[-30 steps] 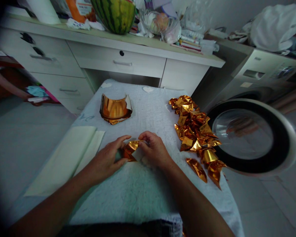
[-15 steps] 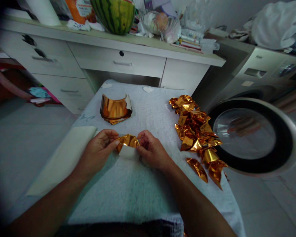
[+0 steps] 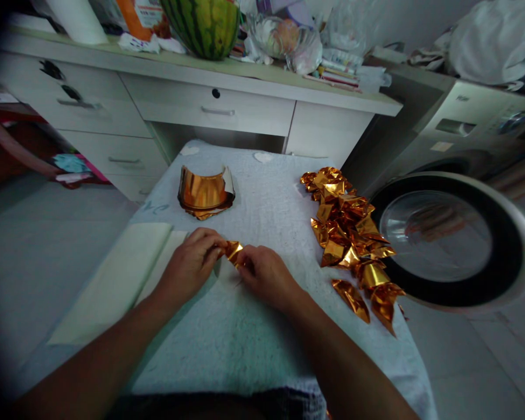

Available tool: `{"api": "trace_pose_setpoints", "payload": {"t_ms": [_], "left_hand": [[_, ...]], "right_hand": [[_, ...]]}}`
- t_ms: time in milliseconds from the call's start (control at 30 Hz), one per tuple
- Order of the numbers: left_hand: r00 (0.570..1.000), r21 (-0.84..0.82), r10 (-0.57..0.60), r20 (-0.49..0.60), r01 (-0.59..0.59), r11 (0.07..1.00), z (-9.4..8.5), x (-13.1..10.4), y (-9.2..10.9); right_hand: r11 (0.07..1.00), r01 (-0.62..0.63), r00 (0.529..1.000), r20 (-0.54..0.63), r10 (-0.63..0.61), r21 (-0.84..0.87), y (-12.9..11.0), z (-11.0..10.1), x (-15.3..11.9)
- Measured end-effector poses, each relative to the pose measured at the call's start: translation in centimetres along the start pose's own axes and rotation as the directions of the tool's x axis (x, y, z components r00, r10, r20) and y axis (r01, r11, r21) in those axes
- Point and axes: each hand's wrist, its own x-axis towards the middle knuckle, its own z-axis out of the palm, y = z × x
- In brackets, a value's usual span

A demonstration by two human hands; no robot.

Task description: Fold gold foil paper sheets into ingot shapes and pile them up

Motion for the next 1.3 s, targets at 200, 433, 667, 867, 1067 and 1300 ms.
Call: {"api": "trace_pose_setpoints", "payload": {"t_ms": [200, 433, 667, 867, 1067, 1300], "left_hand": [[0.996, 0.212, 0.067, 0.051, -0.076, 0.974, 0.6, -0.1, -0.6], [0.972, 0.162, 0.106, 0.210, -0.141, 0.977, 0.4, -0.4, -0.6], [0.951, 0.076, 0.171, 0.258, -0.197, 0.978, -0.3, -0.8, -0.6], [0.937, 0.000, 0.171, 0.303, -0.180, 0.984, -1.0, -1.2, -0.4], [0.930, -0.025, 0.143, 0.340, -0.143, 0.989, -1.4, -1.3, -0.1], [0.898, -0.065, 0.087, 0.431, -0.065, 0.996, -2.1, -1.2, 0.4]], "right_hand": [[0.961, 0.081, 0.997, 0.014, -0.080, -0.265, 0.4, 0.3, 0.2], [0.947, 0.217, 0.975, 0.001, -0.223, -0.238, 0.9, 0.3, 0.0], [0.942, 0.208, 0.976, 0.121, -0.181, -0.264, 0.0, -0.5, -0.6], [0.925, 0.244, 0.966, 0.155, -0.206, -0.290, 0.2, -0.6, -0.7], [0.913, 0.310, 0.948, 0.156, -0.277, -0.264, 0.4, -0.8, -0.8], [0.905, 0.313, 0.949, 0.129, -0.288, -0.288, 0.6, -0.6, -0.7]]}}
